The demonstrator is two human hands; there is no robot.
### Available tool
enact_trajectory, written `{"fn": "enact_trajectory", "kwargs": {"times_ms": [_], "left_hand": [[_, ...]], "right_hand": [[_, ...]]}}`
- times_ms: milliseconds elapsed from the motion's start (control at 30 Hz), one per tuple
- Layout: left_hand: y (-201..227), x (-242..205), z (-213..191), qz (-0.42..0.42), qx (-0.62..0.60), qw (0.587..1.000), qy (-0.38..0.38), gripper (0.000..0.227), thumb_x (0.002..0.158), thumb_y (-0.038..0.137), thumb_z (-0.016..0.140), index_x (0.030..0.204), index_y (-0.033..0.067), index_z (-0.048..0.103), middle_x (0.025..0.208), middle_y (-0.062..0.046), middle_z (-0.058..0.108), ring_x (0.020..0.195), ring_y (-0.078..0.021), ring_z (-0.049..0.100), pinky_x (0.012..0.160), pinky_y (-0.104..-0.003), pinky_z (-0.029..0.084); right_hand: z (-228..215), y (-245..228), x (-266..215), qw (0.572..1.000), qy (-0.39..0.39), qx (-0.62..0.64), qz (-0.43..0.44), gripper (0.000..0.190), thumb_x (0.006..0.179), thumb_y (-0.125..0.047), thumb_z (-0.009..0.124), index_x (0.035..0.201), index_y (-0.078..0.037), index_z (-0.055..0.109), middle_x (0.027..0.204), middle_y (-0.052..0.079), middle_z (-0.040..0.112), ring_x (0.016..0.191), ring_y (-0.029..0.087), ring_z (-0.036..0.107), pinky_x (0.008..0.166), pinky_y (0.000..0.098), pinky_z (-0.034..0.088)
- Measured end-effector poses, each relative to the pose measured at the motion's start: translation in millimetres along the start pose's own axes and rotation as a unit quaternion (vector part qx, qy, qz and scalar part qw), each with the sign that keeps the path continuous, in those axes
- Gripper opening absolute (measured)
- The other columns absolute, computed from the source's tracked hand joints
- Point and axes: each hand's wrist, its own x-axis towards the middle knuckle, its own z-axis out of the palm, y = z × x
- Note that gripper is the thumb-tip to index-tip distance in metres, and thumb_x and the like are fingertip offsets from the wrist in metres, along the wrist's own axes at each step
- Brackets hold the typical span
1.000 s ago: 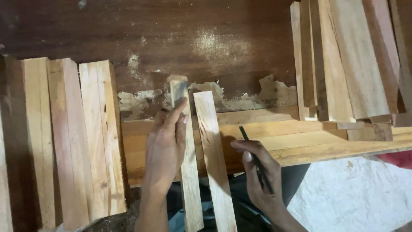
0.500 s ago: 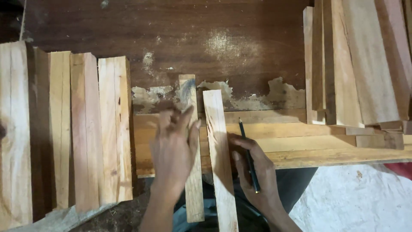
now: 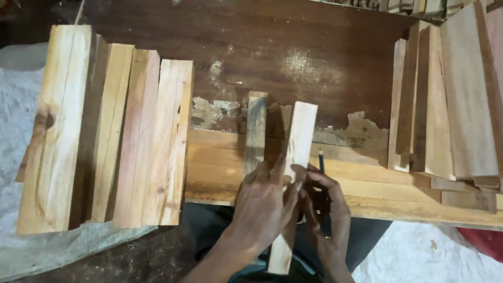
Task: Marking wooden slats with a pencil in a workshop
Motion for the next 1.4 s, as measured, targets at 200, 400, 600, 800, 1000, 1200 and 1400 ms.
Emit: {"fn": "enact_trajectory", "kwargs": {"times_ms": [200, 400, 600, 800, 1000, 1200, 1400], "left_hand": [[15.6, 3.1, -10.5, 0.026, -0.028, 0.999, 0.018, 0.05, 0.105, 0.024, 0.051, 0.149, 0.0058, 0.037, 0.115, -0.024, 0.056, 0.089, -0.0385, 0.061, 0.063, -0.052, 0.056], [9.6, -3.3, -40.6, 0.09, -0.038, 0.986, 0.133, 0.052, 0.103, 0.023, 0.059, 0.148, 0.0023, 0.042, 0.15, -0.034, 0.037, 0.134, -0.0507, 0.047, 0.11, -0.063, 0.041], [4.5, -11.6, -90.8, 0.027, -0.064, 0.989, 0.127, 0.07, 0.107, 0.029, 0.051, 0.165, 0.0239, 0.011, 0.152, -0.029, 0.049, 0.141, -0.0449, 0.045, 0.11, -0.056, 0.038], [-31.0, -13.1, -127.0, -0.078, 0.118, 0.972, 0.187, 0.054, 0.103, 0.04, 0.053, 0.148, 0.0107, 0.043, 0.129, -0.026, 0.052, 0.111, -0.0452, 0.055, 0.068, -0.053, 0.058], [-87.0, -28.0, -157.6, -0.068, 0.124, 0.955, 0.259, 0.057, 0.107, 0.036, 0.052, 0.15, -0.0005, 0.039, 0.104, -0.019, 0.054, 0.095, -0.0345, 0.056, 0.077, -0.048, 0.055], [-90.9, -40.1, -164.8, -0.133, 0.177, 0.949, 0.224, 0.046, 0.109, 0.031, 0.042, 0.142, 0.0, 0.049, 0.129, -0.022, 0.057, 0.114, -0.0375, 0.057, 0.098, -0.048, 0.05], [-83.7, -63.5, -164.3, -0.032, 0.198, 0.946, 0.255, 0.047, 0.102, 0.026, 0.05, 0.139, -0.003, 0.056, 0.127, -0.021, 0.067, 0.115, -0.0375, 0.06, 0.096, -0.048, 0.048]], "right_hand": [[0.4, -0.3, 2.2, 0.996, -0.007, 0.083, -0.032, 0.036, 0.098, 0.002, 0.045, 0.133, -0.001, 0.052, 0.141, 0.019, 0.059, 0.136, 0.027, 0.058, 0.111, 0.0348, 0.047], [23.2, -43.1, 12.4, 0.999, 0.03, 0.044, 0.011, 0.044, 0.095, -0.014, 0.06, 0.136, 0.0, 0.052, 0.134, 0.017, 0.063, 0.118, 0.024, 0.065, 0.084, 0.032, 0.059], [63.9, -60.6, 27.3, 0.992, 0.017, 0.099, -0.082, 0.032, 0.096, 0.005, 0.056, 0.128, -0.001, 0.053, 0.132, 0.016, 0.062, 0.127, 0.025, 0.064, 0.105, 0.0319, 0.052], [119.7, -70.3, 49.4, 0.978, -0.076, 0.128, -0.144, 0.027, 0.103, -0.003, 0.057, 0.129, -0.003, 0.055, 0.135, 0.015, 0.062, 0.123, 0.024, 0.064, 0.1, 0.0307, 0.057], [182.0, -66.3, 77.6, 0.954, -0.191, 0.104, -0.207, 0.05, 0.09, 0.025, 0.053, 0.132, -0.001, 0.055, 0.133, 0.018, 0.061, 0.122, 0.031, 0.067, 0.11, 0.0391, 0.06], [211.2, -121.1, 61.6, 0.965, -0.179, 0.192, -0.013, 0.044, 0.085, 0.019, 0.052, 0.121, -0.004, 0.06, 0.116, 0.009, 0.068, 0.108, 0.018, 0.064, 0.089, 0.0291, 0.058], [223.2, -115.5, 75.6, 0.975, -0.177, 0.127, -0.034, 0.034, 0.087, -0.027, 0.064, 0.115, -0.008, 0.06, 0.104, 0.005, 0.067, 0.095, 0.016, 0.066, 0.083, 0.0352, 0.064]]}}
